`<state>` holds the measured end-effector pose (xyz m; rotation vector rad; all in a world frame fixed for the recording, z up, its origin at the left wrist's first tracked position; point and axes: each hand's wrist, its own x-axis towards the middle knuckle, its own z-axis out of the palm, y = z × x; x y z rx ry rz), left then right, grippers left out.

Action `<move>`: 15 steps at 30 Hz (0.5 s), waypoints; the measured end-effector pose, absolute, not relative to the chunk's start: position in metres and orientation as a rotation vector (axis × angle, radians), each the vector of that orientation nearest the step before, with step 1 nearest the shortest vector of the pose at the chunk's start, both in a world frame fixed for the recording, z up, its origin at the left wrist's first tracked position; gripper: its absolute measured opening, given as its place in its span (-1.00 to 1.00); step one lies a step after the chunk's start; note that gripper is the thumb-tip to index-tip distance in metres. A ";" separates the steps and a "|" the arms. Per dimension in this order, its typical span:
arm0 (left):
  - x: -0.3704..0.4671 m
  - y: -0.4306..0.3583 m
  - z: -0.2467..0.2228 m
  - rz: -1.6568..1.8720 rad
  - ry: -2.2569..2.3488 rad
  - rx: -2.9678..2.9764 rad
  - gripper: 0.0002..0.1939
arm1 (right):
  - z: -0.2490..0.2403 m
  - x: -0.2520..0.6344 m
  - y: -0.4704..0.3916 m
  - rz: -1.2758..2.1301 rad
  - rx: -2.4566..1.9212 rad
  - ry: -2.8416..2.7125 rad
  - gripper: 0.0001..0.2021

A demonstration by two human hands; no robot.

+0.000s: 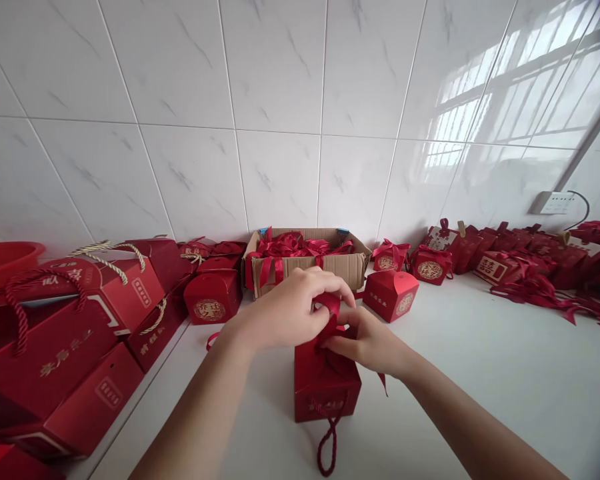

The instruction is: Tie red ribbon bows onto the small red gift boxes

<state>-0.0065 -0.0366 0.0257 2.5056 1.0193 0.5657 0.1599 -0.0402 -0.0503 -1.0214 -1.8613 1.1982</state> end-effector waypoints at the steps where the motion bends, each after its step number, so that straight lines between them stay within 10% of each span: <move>1: -0.005 -0.032 0.023 0.611 1.094 2.521 -0.62 | -0.050 0.161 -0.040 1.226 -1.009 -1.877 -0.89; 15: -0.018 -0.023 0.016 0.438 1.566 2.511 -0.84 | -0.050 0.162 -0.034 1.422 -1.060 -1.634 -0.68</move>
